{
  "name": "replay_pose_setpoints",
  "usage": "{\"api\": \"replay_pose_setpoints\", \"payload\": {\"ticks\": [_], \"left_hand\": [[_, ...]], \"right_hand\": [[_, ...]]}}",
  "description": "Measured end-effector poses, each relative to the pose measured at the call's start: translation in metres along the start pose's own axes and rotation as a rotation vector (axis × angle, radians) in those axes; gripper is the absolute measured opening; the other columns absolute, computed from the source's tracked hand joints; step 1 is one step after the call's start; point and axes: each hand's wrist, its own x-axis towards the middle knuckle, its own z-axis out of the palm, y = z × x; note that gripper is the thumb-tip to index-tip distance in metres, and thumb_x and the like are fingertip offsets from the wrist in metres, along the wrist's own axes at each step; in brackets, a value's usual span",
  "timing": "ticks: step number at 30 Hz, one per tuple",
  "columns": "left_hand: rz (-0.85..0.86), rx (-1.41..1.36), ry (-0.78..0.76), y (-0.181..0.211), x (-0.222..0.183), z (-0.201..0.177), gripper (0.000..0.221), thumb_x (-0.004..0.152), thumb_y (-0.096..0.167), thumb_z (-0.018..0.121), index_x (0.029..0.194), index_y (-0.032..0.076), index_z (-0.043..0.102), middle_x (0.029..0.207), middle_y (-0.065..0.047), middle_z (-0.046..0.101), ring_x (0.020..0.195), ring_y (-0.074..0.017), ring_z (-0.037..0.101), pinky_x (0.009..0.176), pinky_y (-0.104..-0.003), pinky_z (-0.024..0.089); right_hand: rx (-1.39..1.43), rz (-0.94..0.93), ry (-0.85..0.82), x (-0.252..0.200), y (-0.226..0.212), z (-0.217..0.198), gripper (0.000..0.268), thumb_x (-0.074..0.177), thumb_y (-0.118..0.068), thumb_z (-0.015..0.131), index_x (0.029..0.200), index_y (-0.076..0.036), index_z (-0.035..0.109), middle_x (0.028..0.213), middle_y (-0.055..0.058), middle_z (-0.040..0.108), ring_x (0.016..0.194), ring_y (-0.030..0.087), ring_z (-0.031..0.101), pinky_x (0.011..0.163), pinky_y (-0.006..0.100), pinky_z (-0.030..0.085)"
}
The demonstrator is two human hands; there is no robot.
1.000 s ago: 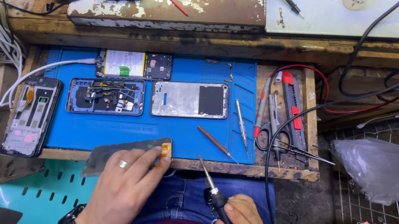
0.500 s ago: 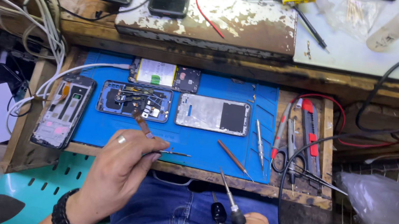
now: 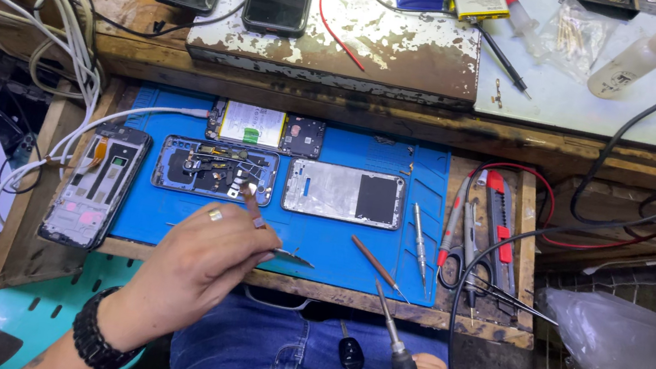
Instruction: The person solders a small component onto a mobile phone screen ribbon cable. They then handle the screen assembly and align the cable while applying heat to establish a connection.
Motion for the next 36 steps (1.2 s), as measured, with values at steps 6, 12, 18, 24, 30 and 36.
{"api": "replay_pose_setpoints", "payload": {"ticks": [6,12,18,24,30,36], "left_hand": [[0.245,0.419,-0.047,0.004,-0.008,-0.001,0.035,0.076,0.011,0.066,0.110,0.000,0.067,0.120,-0.015,0.067,0.098,-0.0272,0.065,0.083,-0.043,0.050],[0.336,0.369,0.014,0.008,-0.036,0.034,0.029,0.085,0.010,0.067,0.112,-0.002,0.069,0.135,-0.015,0.061,0.101,-0.0246,0.065,0.082,-0.040,0.052],[0.326,0.393,0.009,-0.001,-0.057,0.053,0.032,0.082,0.010,0.067,0.110,-0.003,0.071,0.131,-0.015,0.065,0.098,-0.0243,0.064,0.078,-0.039,0.052],[0.261,0.338,0.027,-0.002,-0.063,0.062,0.035,0.081,0.012,0.067,0.113,-0.003,0.071,0.120,-0.015,0.068,0.101,-0.0248,0.065,0.080,-0.039,0.053],[0.226,0.371,0.039,-0.002,-0.066,0.065,0.036,0.082,0.012,0.067,0.115,-0.002,0.071,0.123,-0.015,0.068,0.104,-0.0241,0.064,0.079,-0.038,0.052],[0.242,0.304,0.038,-0.002,-0.065,0.061,0.039,0.082,0.011,0.065,0.117,-0.005,0.067,0.123,-0.019,0.067,0.110,-0.0290,0.064,0.088,-0.042,0.054]], "right_hand": [[-0.032,-0.032,0.114,0.012,-0.004,0.013,0.034,0.097,-0.011,0.062,0.129,0.000,0.055,0.098,0.019,0.069,0.086,0.026,0.070,0.084,0.047,0.061],[-0.029,-0.030,0.078,0.021,-0.014,0.015,0.033,0.097,-0.010,0.064,0.126,0.002,0.055,0.097,0.021,0.068,0.084,0.026,0.070,0.082,0.046,0.061],[-0.030,0.006,0.018,0.028,-0.023,0.016,0.034,0.098,-0.009,0.062,0.129,0.002,0.053,0.100,0.021,0.068,0.090,0.026,0.069,0.086,0.045,0.060],[-0.014,0.047,0.022,0.029,-0.027,0.020,0.033,0.099,-0.008,0.062,0.130,0.001,0.055,0.102,0.021,0.068,0.092,0.026,0.069,0.089,0.046,0.059],[-0.008,0.041,0.075,0.026,-0.023,0.028,0.032,0.099,-0.010,0.065,0.128,0.001,0.058,0.101,0.021,0.069,0.091,0.027,0.071,0.083,0.043,0.060],[-0.034,0.061,0.036,0.026,-0.025,0.027,0.033,0.100,-0.010,0.063,0.130,0.001,0.057,0.103,0.021,0.069,0.093,0.027,0.070,0.086,0.044,0.058]]}}
